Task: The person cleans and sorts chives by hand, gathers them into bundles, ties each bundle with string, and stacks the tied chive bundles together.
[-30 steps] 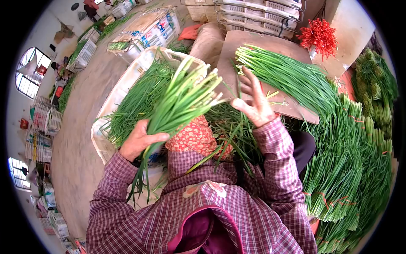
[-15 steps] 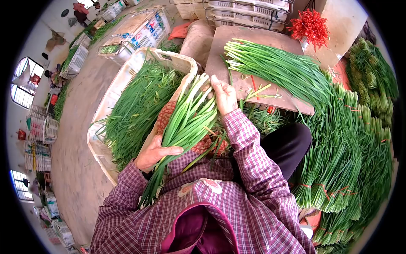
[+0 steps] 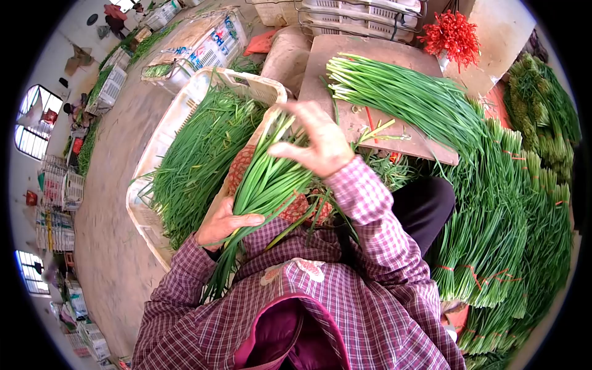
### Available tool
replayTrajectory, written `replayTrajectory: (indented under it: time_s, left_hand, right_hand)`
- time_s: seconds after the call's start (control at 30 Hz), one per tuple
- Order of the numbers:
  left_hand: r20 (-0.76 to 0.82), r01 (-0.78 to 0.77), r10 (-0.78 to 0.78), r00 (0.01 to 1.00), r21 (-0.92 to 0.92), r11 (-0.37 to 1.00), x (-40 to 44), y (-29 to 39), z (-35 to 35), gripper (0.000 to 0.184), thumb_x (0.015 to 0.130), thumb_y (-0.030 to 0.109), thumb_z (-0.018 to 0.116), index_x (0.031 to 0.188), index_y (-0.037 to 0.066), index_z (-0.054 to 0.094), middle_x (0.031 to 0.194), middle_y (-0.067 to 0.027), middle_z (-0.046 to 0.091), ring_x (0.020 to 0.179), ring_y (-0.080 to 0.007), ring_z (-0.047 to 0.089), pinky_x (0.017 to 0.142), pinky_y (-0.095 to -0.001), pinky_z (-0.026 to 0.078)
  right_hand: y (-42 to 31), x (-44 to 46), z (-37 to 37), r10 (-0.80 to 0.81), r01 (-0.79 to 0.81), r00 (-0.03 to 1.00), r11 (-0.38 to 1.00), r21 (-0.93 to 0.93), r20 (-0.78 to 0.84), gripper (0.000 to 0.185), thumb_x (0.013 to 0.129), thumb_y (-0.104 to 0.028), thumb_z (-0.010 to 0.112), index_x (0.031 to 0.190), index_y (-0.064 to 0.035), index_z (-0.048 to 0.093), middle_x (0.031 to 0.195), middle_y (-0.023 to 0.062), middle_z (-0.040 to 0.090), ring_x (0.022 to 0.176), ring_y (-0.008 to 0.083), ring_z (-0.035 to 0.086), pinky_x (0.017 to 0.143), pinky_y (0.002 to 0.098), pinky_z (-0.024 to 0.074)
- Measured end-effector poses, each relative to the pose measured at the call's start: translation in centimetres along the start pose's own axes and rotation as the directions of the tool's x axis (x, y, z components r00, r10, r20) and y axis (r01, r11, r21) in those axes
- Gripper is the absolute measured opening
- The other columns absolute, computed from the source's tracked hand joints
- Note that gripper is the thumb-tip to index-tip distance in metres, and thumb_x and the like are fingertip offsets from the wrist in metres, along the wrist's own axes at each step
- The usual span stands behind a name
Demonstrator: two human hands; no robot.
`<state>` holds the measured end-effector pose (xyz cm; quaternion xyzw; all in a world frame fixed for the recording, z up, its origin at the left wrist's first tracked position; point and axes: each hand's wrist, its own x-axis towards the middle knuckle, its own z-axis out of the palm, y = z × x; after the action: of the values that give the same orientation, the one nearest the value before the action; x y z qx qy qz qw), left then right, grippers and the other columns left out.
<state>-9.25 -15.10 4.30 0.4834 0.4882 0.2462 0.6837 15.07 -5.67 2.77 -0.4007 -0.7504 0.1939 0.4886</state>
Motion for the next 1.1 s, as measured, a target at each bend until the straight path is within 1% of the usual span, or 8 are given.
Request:
replayTrajectory:
  time_s: [0.03,0.17,0.27,0.37,0.47,0.7,0.83,1.1]
  left_hand:
    - [0.012,0.027,-0.028,1.000,0.022,0.999,0.0,0.0,0.0,0.046,0.082,0.006,0.071,0.125,-0.003,0.056,0.117,-0.0092,0.065,0.104,-0.0148,0.061,0.095,-0.0280,0.046]
    - [0.008,-0.009,0.010,1.000,-0.067,0.998,-0.1,-0.3,0.3,0.048,0.082,0.005,0.070,0.126,-0.003,0.055,0.117,-0.0087,0.064,0.104,-0.0146,0.061,0.094,-0.0279,0.046]
    - [0.030,0.070,-0.068,0.997,-0.073,0.995,-0.5,-0.4,0.2,0.051,0.082,0.005,0.070,0.129,-0.003,0.052,0.119,-0.0086,0.063,0.108,-0.0151,0.059,0.097,-0.0288,0.044]
    - [-0.071,0.020,-0.025,0.997,-0.067,0.998,-0.9,0.2,-0.2,0.052,0.078,0.001,0.066,0.127,-0.002,0.051,0.102,-0.0078,0.064,0.088,-0.0144,0.062,0.073,-0.0278,0.052]
    - [-0.076,-0.020,0.008,0.997,-0.156,0.988,-0.4,-0.3,-1.5,0.025,0.086,0.014,0.060,0.106,0.000,0.055,0.062,-0.0062,0.053,0.042,-0.0123,0.045,0.041,-0.0267,0.037]
    - [-0.053,-0.093,0.080,0.995,-0.318,0.944,0.8,-0.2,-2.1,0.023,0.086,0.016,0.065,0.102,0.001,0.057,0.068,-0.0058,0.058,0.051,-0.0124,0.052,0.046,-0.0271,0.040]
    - [-0.090,-0.072,0.044,0.995,-0.335,0.939,0.5,0.3,-1.4,0.023,0.084,0.014,0.067,0.102,0.002,0.058,0.073,-0.0049,0.058,0.053,-0.0123,0.053,0.047,-0.0270,0.041]
    - [-0.074,-0.067,0.044,0.996,-0.338,0.939,0.7,-0.3,-1.0,0.031,0.085,0.018,0.067,0.109,0.002,0.054,0.076,-0.0048,0.057,0.055,-0.0127,0.053,0.048,-0.0274,0.041]
  right_hand:
    - [-1.4,0.1,-0.2,0.136,-0.118,0.989,0.961,-0.251,0.055,0.062,0.076,-0.064,0.066,0.116,-0.0163,0.061,0.102,0.0144,0.065,0.097,0.0354,0.063,0.077,0.0476,0.0511]
    - [1.3,0.4,1.2,0.219,-0.206,0.975,0.951,-0.232,0.030,0.042,0.087,-0.051,0.061,0.094,-0.0104,0.068,0.074,0.0148,0.067,0.067,0.0321,0.066,0.064,0.0427,0.0519]
    - [4.8,1.2,1.1,0.465,-0.416,0.818,0.885,0.211,-0.337,0.038,0.092,-0.042,0.058,0.081,-0.0077,0.070,0.075,0.0098,0.069,0.069,0.0245,0.066,0.065,0.0370,0.0514]
    - [8.0,1.1,-4.4,0.546,-0.455,0.730,0.837,0.302,-0.412,0.034,0.095,-0.033,0.056,0.081,-0.0058,0.069,0.068,0.0030,0.064,0.063,0.0125,0.057,0.062,0.0289,0.0489]
    - [4.0,0.3,-6.4,0.547,-0.414,0.795,0.805,0.424,-0.262,0.023,0.095,-0.024,0.055,0.098,-0.0019,0.061,0.064,0.0018,0.055,0.059,0.0091,0.052,0.058,0.0237,0.0456]
    - [-1.7,-2.5,-2.3,0.305,-0.297,0.951,0.944,0.140,-0.041,0.024,0.085,-0.029,0.070,0.087,-0.0055,0.065,0.071,0.0087,0.065,0.057,0.0175,0.062,0.053,0.0312,0.0487]
    - [-3.2,-2.5,0.5,0.089,-0.091,0.987,0.996,-0.011,-0.136,0.026,0.084,-0.030,0.070,0.093,-0.0064,0.062,0.079,0.0127,0.064,0.062,0.0283,0.065,0.055,0.0375,0.0516]
    - [-4.8,-2.2,2.4,0.077,-0.086,0.995,0.985,-0.153,-0.068,0.018,0.079,-0.019,0.069,0.088,-0.0052,0.061,0.076,0.0094,0.059,0.066,0.0286,0.063,0.056,0.0389,0.0501]
